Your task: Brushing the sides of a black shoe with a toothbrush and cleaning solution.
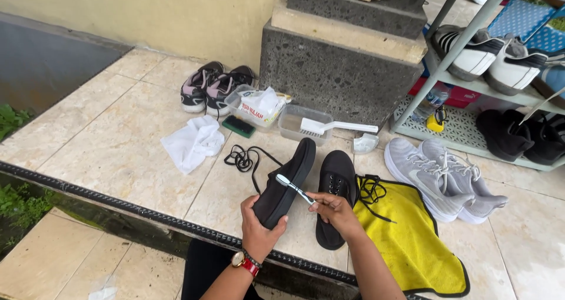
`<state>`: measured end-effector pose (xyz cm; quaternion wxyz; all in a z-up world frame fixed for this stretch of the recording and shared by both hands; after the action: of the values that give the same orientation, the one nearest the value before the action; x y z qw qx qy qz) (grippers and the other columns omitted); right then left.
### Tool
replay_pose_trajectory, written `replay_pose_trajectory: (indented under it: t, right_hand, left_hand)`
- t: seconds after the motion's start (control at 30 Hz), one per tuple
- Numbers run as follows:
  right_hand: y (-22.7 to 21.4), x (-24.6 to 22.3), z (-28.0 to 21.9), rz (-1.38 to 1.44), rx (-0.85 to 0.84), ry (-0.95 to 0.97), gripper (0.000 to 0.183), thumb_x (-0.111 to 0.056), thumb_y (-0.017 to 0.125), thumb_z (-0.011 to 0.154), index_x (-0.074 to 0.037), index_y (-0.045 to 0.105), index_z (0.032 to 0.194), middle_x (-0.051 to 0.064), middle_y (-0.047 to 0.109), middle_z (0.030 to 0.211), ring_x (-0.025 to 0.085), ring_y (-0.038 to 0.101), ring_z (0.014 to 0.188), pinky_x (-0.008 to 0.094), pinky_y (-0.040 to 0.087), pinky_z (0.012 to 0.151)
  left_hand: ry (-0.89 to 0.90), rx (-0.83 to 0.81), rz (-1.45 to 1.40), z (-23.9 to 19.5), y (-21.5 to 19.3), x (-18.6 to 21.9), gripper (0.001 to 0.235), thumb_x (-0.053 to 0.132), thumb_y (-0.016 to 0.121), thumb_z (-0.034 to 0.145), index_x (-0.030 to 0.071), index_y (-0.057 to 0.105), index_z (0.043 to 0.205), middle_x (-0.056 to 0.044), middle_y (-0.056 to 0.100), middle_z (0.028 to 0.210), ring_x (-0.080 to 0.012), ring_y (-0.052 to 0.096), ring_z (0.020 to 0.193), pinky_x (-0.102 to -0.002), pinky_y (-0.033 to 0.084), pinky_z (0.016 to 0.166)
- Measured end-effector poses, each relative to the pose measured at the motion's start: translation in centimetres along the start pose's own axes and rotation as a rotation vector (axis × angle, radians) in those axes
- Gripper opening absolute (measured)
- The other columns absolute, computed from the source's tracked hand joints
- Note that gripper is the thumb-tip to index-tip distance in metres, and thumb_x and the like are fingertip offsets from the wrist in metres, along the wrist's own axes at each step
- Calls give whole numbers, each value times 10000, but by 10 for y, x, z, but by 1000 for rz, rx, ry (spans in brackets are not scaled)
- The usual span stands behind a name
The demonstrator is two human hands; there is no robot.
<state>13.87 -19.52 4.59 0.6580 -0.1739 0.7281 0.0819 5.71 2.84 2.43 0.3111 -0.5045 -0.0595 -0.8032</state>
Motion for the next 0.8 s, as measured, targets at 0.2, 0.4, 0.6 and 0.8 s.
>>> replay_pose_trajectory:
  t: [0.2, 0.4, 0.6, 0.8]
  right_hand:
    - [-3, 8, 3, 176, 188, -102, 330, -93, 684, 948, -37, 708, 1273, 134, 782, 882, 111, 451, 535, 245, 406, 500]
    - [-9, 31, 16, 80, 65, -65, 339, 3, 744, 887, -41, 804, 1218, 105, 796, 811, 129, 471, 528, 248, 399, 495]
    - [-8, 20, 9, 261, 276, -21, 381, -102, 719, 910, -12, 710, 1280, 204, 779, 874, 143, 459, 514, 262, 388, 467]
    - [0, 7, 5, 69, 8, 22, 317, -29, 770, 879, -51, 834, 1189, 47, 691, 704, 142, 456, 571, 249, 384, 550]
  left_hand:
    - [-2, -11, -2, 0, 2, -3, 813, 337, 845, 712, 83, 409, 1349, -136, 481, 1281, -320, 574, 1148, -469, 584, 878]
    - [-174, -35, -14, -1, 8, -19, 828, 350, 868, 677, 132, 421, 1339, -100, 501, 1298, -309, 607, 1142, -473, 580, 870]
    - [-104, -24, -10, -1, 7, -13, 839, 316, 872, 674, 105, 422, 1350, -105, 497, 1312, -297, 573, 1207, -462, 565, 955]
    - [-139, -24, -5, -1, 6, -14, 858, 323, 885, 658, 128, 413, 1348, -94, 507, 1304, -288, 615, 1143, -448, 612, 861]
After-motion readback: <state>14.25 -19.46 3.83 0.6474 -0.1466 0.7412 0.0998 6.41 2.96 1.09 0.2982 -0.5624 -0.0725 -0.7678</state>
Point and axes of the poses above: each hand's wrist, its own z-axis towards the middle knuckle, its own y-axis out of the palm, x = y × z, the point moved 7 cm from there along z, towards the middle knuckle
